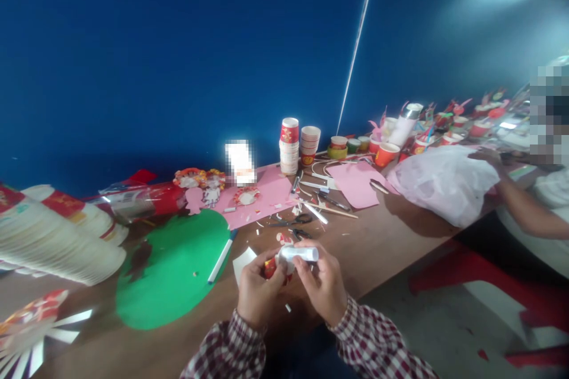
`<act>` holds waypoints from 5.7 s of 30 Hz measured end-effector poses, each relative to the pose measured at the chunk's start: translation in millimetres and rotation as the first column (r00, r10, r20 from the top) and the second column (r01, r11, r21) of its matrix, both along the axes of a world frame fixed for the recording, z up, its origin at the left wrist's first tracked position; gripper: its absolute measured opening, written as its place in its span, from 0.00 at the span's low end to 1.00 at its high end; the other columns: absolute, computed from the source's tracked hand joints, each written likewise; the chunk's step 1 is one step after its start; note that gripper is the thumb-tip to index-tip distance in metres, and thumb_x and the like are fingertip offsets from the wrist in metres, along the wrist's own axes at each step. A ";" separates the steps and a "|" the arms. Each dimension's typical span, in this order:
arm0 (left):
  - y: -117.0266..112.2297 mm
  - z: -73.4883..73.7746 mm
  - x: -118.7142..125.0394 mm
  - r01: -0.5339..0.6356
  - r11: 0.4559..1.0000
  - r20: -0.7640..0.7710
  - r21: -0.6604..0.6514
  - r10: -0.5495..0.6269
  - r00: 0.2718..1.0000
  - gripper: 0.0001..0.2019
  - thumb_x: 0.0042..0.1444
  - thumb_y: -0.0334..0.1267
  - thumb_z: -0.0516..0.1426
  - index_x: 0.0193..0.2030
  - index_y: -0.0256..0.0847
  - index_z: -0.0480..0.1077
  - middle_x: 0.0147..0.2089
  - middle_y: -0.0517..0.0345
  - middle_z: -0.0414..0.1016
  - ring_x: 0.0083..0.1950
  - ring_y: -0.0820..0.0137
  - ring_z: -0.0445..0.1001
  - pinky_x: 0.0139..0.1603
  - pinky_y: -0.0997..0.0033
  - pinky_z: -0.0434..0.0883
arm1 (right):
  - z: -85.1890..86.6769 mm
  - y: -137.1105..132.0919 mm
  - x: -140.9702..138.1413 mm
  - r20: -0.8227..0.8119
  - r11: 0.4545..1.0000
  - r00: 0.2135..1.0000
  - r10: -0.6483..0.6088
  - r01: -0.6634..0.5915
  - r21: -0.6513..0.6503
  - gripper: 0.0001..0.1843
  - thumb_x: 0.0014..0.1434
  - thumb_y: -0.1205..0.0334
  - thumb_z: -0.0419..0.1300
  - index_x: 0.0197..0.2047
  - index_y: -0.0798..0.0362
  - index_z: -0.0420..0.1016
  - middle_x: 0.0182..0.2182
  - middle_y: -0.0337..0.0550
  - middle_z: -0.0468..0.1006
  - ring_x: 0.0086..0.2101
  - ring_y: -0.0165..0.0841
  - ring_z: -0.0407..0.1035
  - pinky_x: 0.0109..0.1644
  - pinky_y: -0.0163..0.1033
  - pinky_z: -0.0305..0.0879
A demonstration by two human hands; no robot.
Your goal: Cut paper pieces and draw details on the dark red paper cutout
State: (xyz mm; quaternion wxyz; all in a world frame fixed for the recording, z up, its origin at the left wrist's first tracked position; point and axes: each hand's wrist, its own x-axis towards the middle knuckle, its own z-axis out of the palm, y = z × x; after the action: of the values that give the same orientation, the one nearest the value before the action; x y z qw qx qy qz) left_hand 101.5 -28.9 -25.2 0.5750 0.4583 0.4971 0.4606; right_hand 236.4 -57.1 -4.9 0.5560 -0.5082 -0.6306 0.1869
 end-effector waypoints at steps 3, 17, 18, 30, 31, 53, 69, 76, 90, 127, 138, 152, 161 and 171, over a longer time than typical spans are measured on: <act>1.3 -1.1 0.4 -0.036 0.998 -0.077 0.046 0.040 0.996 0.20 0.45 0.46 0.62 0.40 0.31 0.75 0.28 0.53 0.76 0.25 0.71 0.72 0.26 0.74 0.70 | 0.1 0.6 0.1 0.006 1.000 1.000 0.009 -0.009 0.003 0.08 0.60 0.67 0.54 0.44 0.53 0.68 0.37 0.44 0.75 0.37 0.32 0.72 0.41 0.34 0.68; 3.1 0.1 1.9 0.015 0.980 -0.316 0.199 0.050 0.947 0.15 0.50 0.40 0.58 0.41 0.33 0.76 0.34 0.52 0.78 0.34 0.68 0.74 0.34 0.74 0.71 | 1.3 2.7 0.0 0.054 0.999 0.998 -0.020 0.018 0.049 0.08 0.60 0.66 0.54 0.44 0.53 0.68 0.37 0.46 0.76 0.37 0.34 0.72 0.42 0.37 0.69; 2.7 -1.5 2.1 0.017 0.981 -0.321 0.194 0.047 0.946 0.15 0.50 0.41 0.57 0.41 0.33 0.76 0.33 0.52 0.78 0.33 0.67 0.74 0.33 0.74 0.71 | 0.8 3.2 0.0 0.064 0.998 0.998 -0.017 0.013 0.055 0.08 0.60 0.66 0.54 0.44 0.53 0.68 0.37 0.46 0.76 0.38 0.35 0.72 0.42 0.37 0.68; 2.2 3.8 0.9 0.028 0.980 -0.413 0.198 0.058 0.909 0.13 0.49 0.41 0.57 0.38 0.36 0.77 0.32 0.53 0.78 0.33 0.66 0.73 0.34 0.72 0.69 | -1.5 0.8 -1.6 0.113 0.999 0.993 -0.035 0.032 0.029 0.08 0.61 0.65 0.53 0.44 0.53 0.68 0.37 0.46 0.76 0.37 0.35 0.72 0.42 0.38 0.68; 2.2 4.6 0.9 0.025 0.980 -0.409 0.198 0.060 0.910 0.13 0.49 0.40 0.58 0.38 0.36 0.77 0.32 0.54 0.78 0.33 0.67 0.73 0.34 0.72 0.69 | -0.8 0.7 -1.8 0.118 0.999 0.993 -0.028 0.025 0.027 0.08 0.61 0.64 0.53 0.44 0.53 0.68 0.37 0.46 0.77 0.37 0.35 0.72 0.41 0.39 0.68; 0.5 5.9 0.1 -0.019 0.970 -0.327 0.241 0.099 0.940 0.12 0.45 0.36 0.59 0.37 0.36 0.78 0.34 0.53 0.79 0.35 0.65 0.75 0.38 0.70 0.72 | 0.2 5.8 -3.2 0.043 0.995 0.994 -0.097 0.096 0.027 0.06 0.60 0.65 0.54 0.42 0.53 0.68 0.34 0.45 0.76 0.35 0.34 0.72 0.38 0.36 0.68; -0.5 3.4 0.5 -0.003 0.981 -0.342 0.194 0.070 0.937 0.12 0.48 0.40 0.58 0.37 0.36 0.78 0.30 0.55 0.78 0.30 0.69 0.74 0.31 0.75 0.70 | 3.6 5.6 -3.8 0.081 0.996 0.994 -0.075 0.071 0.045 0.06 0.60 0.65 0.53 0.42 0.53 0.68 0.34 0.45 0.76 0.34 0.35 0.72 0.39 0.37 0.67; 3.0 2.8 -2.8 -0.074 0.964 -0.290 0.254 0.149 0.945 0.13 0.47 0.40 0.60 0.38 0.37 0.78 0.33 0.53 0.79 0.33 0.67 0.75 0.34 0.73 0.72 | 1.9 4.5 -2.0 0.050 0.998 0.997 -0.056 0.056 0.007 0.04 0.61 0.66 0.53 0.39 0.53 0.68 0.32 0.43 0.74 0.33 0.33 0.71 0.37 0.36 0.66; -2.0 5.0 1.7 -0.030 0.994 -0.213 0.102 0.051 0.976 0.18 0.46 0.43 0.61 0.41 0.32 0.76 0.28 0.54 0.77 0.28 0.70 0.72 0.28 0.75 0.70 | 4.7 4.5 -5.5 0.074 0.997 0.997 -0.024 0.018 0.076 0.06 0.60 0.67 0.55 0.42 0.53 0.68 0.35 0.44 0.76 0.36 0.33 0.72 0.40 0.35 0.67; -2.8 -2.5 -3.3 -0.036 0.984 -0.243 0.175 0.078 0.967 0.17 0.48 0.44 0.60 0.41 0.34 0.76 0.35 0.52 0.78 0.34 0.67 0.75 0.34 0.73 0.72 | 2.4 6.5 -6.0 0.053 0.998 0.996 -0.066 0.064 0.029 0.05 0.60 0.66 0.54 0.40 0.53 0.69 0.32 0.44 0.76 0.32 0.33 0.72 0.36 0.35 0.67; -4.6 -0.5 -2.3 -0.040 0.995 -0.184 0.091 0.056 0.981 0.20 0.48 0.46 0.60 0.43 0.32 0.75 0.28 0.55 0.76 0.27 0.71 0.72 0.27 0.75 0.70 | 5.2 7.1 -6.1 0.100 0.995 0.994 -0.039 0.030 0.091 0.06 0.60 0.65 0.54 0.41 0.53 0.68 0.34 0.46 0.77 0.35 0.35 0.73 0.40 0.37 0.68; 5.8 4.4 -24.3 -0.132 0.973 -0.281 0.191 0.183 0.942 0.21 0.47 0.46 0.60 0.43 0.32 0.74 0.35 0.51 0.78 0.29 0.69 0.75 0.29 0.73 0.72 | 4.7 9.2 12.0 0.033 0.989 0.990 -0.138 0.136 0.052 0.05 0.60 0.64 0.54 0.40 0.53 0.67 0.33 0.45 0.75 0.30 0.33 0.71 0.34 0.35 0.68; 62.4 5.7 -105.8 0.227 0.524 -0.570 0.821 0.725 0.387 0.12 0.53 0.35 0.55 0.43 0.39 0.74 0.36 0.52 0.77 0.36 0.65 0.73 0.44 0.63 0.68 | -18.3 22.0 39.2 0.106 0.989 0.991 -0.076 0.089 -0.119 0.07 0.61 0.60 0.53 0.36 0.54 0.69 0.28 0.42 0.75 0.27 0.32 0.69 0.32 0.35 0.66; 74.3 -25.2 -137.3 0.410 0.669 -0.774 0.620 0.606 0.183 0.17 0.58 0.39 0.51 0.53 0.39 0.68 0.37 0.53 0.77 0.37 0.64 0.73 0.40 0.67 0.65 | -24.9 20.8 34.0 0.064 0.984 0.996 -0.054 0.064 -0.165 0.08 0.61 0.58 0.54 0.37 0.54 0.69 0.26 0.39 0.73 0.23 0.29 0.66 0.27 0.32 0.64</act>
State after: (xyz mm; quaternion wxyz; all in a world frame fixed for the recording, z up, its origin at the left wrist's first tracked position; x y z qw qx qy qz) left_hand -35.8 45.4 -50.4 -0.1556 0.7864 0.5415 0.2533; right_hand 270.4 -36.3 -29.8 0.4979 -0.5766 -0.6137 0.2072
